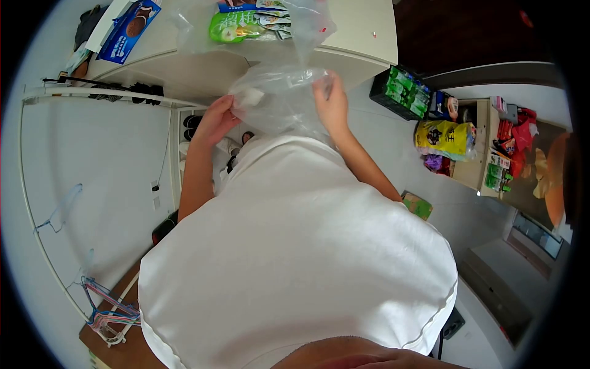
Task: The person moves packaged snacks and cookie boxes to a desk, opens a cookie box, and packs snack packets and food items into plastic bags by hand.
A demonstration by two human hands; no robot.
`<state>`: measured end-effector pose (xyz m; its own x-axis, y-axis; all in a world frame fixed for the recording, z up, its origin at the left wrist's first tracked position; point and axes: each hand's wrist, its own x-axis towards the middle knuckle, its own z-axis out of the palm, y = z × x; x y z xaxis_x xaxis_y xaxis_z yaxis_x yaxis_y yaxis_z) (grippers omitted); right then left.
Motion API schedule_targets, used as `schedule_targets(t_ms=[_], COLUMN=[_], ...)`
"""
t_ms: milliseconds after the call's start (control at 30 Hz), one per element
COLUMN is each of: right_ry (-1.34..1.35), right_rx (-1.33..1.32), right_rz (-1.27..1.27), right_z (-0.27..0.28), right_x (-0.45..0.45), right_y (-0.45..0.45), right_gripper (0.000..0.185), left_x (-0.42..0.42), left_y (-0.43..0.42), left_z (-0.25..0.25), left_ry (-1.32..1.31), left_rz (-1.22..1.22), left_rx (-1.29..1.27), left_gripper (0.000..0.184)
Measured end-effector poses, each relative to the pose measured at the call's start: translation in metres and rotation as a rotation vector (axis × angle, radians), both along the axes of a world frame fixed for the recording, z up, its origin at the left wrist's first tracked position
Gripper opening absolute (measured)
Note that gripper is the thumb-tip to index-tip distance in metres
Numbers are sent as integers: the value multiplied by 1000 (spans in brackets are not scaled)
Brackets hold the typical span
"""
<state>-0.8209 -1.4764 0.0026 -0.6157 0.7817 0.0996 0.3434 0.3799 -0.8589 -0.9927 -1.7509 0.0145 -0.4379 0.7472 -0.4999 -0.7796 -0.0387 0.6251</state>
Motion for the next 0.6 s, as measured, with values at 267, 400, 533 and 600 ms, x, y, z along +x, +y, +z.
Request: schedule_targets(t_ms=[267, 400, 533, 600], right_ry=[374, 253, 110, -2], right_rx=[808, 508, 440, 196], right_rz=[264, 527, 458, 474], right_z=[45, 41, 18, 32], right_x=[11, 0, 2, -2], right_y=[-35, -48, -39, -42], right_gripper=[23, 23, 24, 26], left_x=[25, 42, 51, 53], left_y=[21, 36, 40, 41], left_z=[-14, -8, -4, -1], left_ry=[20, 74, 147, 214], left_rz=[121, 202, 264, 253], left_rx=[69, 16, -104, -150], left_gripper=[32, 32, 31, 27])
